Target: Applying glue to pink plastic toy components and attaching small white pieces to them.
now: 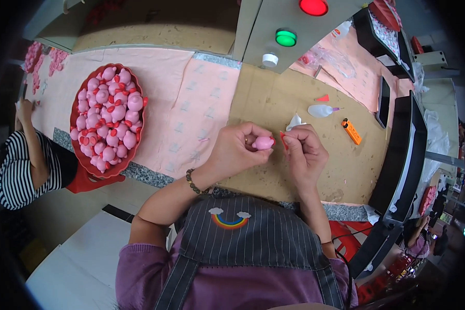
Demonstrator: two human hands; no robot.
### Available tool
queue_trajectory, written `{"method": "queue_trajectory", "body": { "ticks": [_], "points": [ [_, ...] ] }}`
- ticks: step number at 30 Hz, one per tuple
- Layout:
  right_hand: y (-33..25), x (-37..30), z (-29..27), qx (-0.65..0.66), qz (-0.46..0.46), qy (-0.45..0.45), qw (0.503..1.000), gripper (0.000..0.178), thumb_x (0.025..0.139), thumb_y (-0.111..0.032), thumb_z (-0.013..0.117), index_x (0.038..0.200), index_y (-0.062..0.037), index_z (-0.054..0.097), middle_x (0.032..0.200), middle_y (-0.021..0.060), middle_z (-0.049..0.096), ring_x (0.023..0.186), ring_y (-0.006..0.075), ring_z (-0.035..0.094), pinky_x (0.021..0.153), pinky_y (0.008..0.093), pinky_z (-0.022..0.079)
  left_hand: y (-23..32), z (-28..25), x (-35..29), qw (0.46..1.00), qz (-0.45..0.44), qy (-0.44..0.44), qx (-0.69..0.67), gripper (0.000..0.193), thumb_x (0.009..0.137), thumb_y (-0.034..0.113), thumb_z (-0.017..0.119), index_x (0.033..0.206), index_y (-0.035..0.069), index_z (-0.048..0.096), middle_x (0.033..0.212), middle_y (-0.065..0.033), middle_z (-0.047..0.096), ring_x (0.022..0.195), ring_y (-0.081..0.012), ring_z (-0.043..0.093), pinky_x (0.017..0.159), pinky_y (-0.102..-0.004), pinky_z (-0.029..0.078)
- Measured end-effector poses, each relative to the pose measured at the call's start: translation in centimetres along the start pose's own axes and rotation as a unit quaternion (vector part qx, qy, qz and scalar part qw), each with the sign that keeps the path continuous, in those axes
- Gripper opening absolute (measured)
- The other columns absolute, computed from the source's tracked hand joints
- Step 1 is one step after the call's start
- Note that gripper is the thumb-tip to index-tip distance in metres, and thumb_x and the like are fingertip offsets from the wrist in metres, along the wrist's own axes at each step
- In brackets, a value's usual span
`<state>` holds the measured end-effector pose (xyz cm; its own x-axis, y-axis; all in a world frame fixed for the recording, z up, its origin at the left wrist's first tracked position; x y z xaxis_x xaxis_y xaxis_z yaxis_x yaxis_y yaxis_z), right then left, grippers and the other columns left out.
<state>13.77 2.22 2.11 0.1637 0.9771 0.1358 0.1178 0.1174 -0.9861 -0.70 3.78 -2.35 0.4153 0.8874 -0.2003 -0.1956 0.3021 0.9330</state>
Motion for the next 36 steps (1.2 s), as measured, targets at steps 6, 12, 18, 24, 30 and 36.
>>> {"method": "queue_trajectory", "body": {
  "ticks": [6,12,18,24,30,36],
  "points": [
    [0.8,-0.1,1.0,-0.112,-0.150,-0.051,0.981,0.007,0.077,0.008,0.058,0.079,0.0029,0.061,0.076,0.0074,0.057,0.067,0.0126,0.054,0.057,0.0225,0.042,0.3,-0.3,-0.3,1.000,-0.020,-0.016,-0.017,0.023,0.074,-0.008,0.064,0.097,-0.007,0.057,0.085,-0.0091,0.064,0.076,-0.0090,0.062,0.067,-0.0231,0.053],
    [-2.5,-0.1,1.7,-0.120,-0.159,-0.053,0.978,0.007,0.075,0.009,0.059,0.077,0.0033,0.061,0.074,0.0084,0.056,0.068,0.0129,0.054,0.060,0.0223,0.042,-0.3,-0.2,0.1,1.000,-0.006,-0.006,-0.019,0.025,0.074,-0.007,0.064,0.097,-0.006,0.057,0.085,-0.0081,0.064,0.076,-0.0079,0.061,0.063,-0.0221,0.052],
    [2.3,0.7,0.4,-0.108,-0.084,-0.034,0.990,0.007,0.076,0.008,0.059,0.077,0.0020,0.061,0.074,0.0084,0.057,0.066,0.0147,0.054,0.059,0.0232,0.043,1.3,-0.3,-0.2,0.997,0.055,0.037,-0.030,0.025,0.074,-0.005,0.066,0.097,-0.003,0.057,0.086,-0.0059,0.064,0.078,-0.0073,0.061,0.067,-0.0208,0.052],
    [2.8,0.1,0.1,-0.012,-0.025,-0.010,1.000,0.007,0.083,0.009,0.054,0.085,0.0043,0.058,0.086,0.0072,0.054,0.066,0.0084,0.052,0.054,0.0181,0.043,2.6,-1.5,-0.5,0.985,0.140,0.071,0.070,0.026,0.073,-0.005,0.066,0.097,-0.001,0.058,0.090,-0.0056,0.063,0.081,-0.0082,0.061,0.068,-0.0204,0.052],
    [3.0,0.1,0.4,0.032,-0.018,0.006,0.999,0.011,0.082,0.009,0.056,0.092,0.0048,0.059,0.088,0.0068,0.053,0.063,0.0069,0.051,0.052,0.0168,0.042,2.9,-1.6,-0.5,0.977,0.185,0.070,0.074,0.027,0.073,-0.004,0.066,0.098,-0.004,0.058,0.093,-0.0048,0.059,0.082,-0.0068,0.060,0.066,-0.0181,0.051],
    [3.2,0.2,0.3,-0.043,-0.048,-0.011,0.998,0.017,0.081,0.011,0.056,0.097,0.0055,0.059,0.088,0.0053,0.050,0.066,0.0071,0.050,0.054,0.0174,0.043,3.1,-1.4,-0.3,0.977,0.135,0.110,0.123,0.024,0.068,0.003,0.074,0.088,0.000,0.061,0.085,-0.0037,0.061,0.071,-0.0038,0.057,0.056,-0.0175,0.048]
  ]
}}
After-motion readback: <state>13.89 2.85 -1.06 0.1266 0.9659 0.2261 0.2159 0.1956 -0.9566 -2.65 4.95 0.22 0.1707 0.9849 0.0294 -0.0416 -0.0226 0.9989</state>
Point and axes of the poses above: each hand's wrist, its own x-axis towards the middle knuckle, its own z-axis out of the palm, y = z × x, the point moved 5 cm from there along x, towards the middle knuckle
